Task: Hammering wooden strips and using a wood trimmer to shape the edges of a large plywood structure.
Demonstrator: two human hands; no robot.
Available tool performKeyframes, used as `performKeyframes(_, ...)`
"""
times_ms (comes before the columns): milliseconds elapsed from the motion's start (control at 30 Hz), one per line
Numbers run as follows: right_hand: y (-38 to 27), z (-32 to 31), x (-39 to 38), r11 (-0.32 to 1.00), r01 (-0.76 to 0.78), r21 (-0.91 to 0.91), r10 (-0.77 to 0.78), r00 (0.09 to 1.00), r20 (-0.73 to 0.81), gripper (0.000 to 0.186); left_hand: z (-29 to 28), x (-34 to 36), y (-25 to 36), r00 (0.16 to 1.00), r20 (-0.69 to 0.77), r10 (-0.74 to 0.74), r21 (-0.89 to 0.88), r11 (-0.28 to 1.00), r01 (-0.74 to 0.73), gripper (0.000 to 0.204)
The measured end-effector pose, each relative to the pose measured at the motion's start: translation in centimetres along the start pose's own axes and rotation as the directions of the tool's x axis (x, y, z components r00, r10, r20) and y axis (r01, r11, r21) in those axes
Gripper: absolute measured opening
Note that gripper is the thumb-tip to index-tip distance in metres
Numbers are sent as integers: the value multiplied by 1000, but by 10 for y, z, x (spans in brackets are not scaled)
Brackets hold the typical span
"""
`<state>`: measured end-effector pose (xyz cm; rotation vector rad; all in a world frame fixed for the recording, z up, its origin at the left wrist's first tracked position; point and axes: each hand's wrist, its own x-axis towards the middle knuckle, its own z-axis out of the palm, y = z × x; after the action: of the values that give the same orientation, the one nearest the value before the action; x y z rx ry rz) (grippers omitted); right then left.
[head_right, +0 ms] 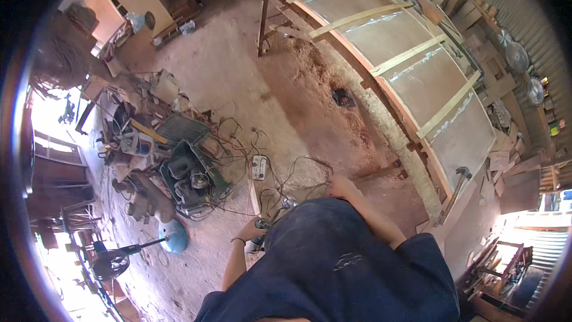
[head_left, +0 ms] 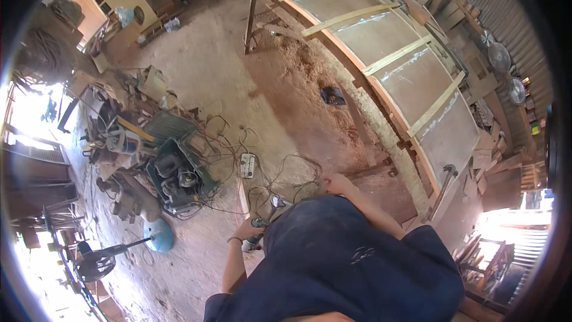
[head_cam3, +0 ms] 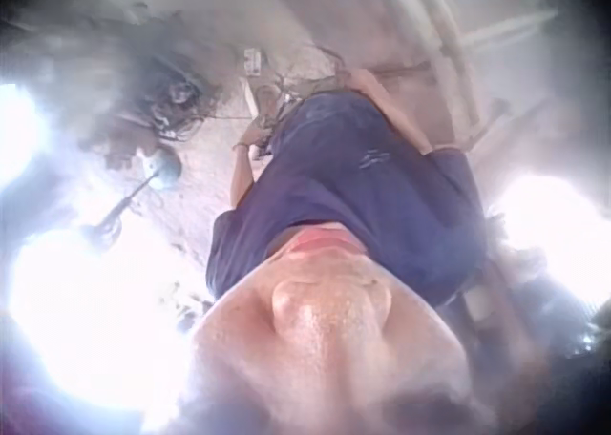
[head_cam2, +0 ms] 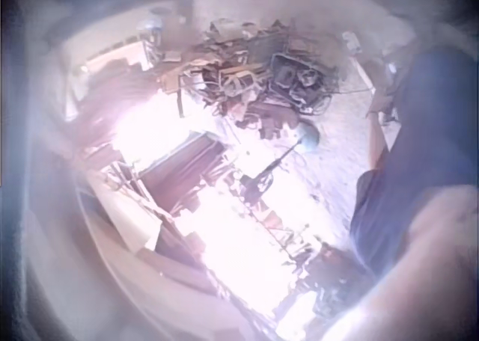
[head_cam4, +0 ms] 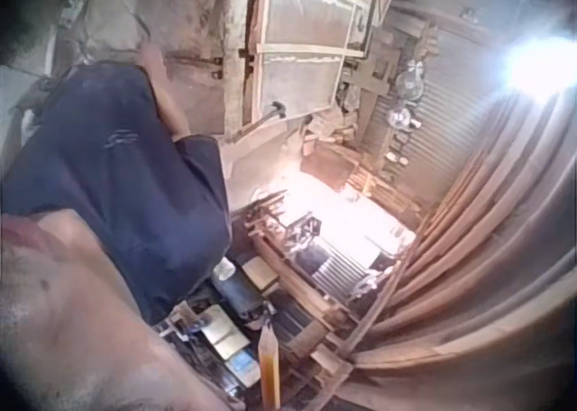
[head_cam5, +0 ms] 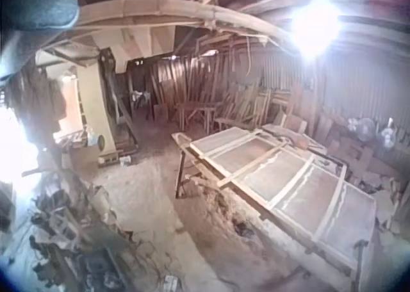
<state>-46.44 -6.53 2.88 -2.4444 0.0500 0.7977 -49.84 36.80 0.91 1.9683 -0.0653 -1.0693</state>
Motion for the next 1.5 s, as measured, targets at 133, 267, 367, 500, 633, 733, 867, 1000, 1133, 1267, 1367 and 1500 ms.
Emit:
performKeyframes(133,-58,-3,11,915,400,-54,-401,916,1,64,-12,-12,53,999,-39,5,56,998,-3,67)
performKeyframes(267,-110,-1,-13,594,802,60,-755,581,-304,50,-21,-32,140,961,-199,192,267,954,-135,74)
performKeyframes(367,-113,-9,-36,757,382,530,-420,906,-52,40,-20,-35,191,927,-237,291,241,942,-233,70)
performKeyframes(500,-94,-41,-95,733,380,565,-331,924,-191,33,-12,-19,229,796,-374,476,326,871,-368,65)
performKeyframes(633,-84,-55,-160,569,254,782,-421,907,11,36,3,36,253,480,-791,380,-127,666,-735,51)
performKeyframes(733,-77,-5,-162,468,304,830,-583,812,31,35,-16,54,263,628,-778,-15,-610,254,-750,46)
performKeyframes(867,-74,9,-114,756,516,402,-447,856,-259,24,8,29,368,755,-646,112,-763,-60,-644,53)
performKeyframes(1000,-5,-2,-32,804,536,257,-270,715,-644,23,3,7,384,829,-353,433,-920,1,-393,52)
performKeyframes(1133,-36,-116,-92,973,208,97,-121,823,-556,43,-21,3,357,846,-129,517,-938,212,-272,52)
performKeyframes(1267,-50,-171,-132,992,76,-99,-115,860,-497,42,-41,-7,353,883,-56,465,-872,408,-270,50)
performKeyframes(1367,-92,-190,-175,960,247,-133,-280,882,-379,31,-48,0,356,875,-242,419,-543,688,-480,40)
performKeyframes(1500,-182,-213,-207,896,412,-168,-443,860,-253,25,-32,-4,350,823,-286,491,378,847,-374,66)
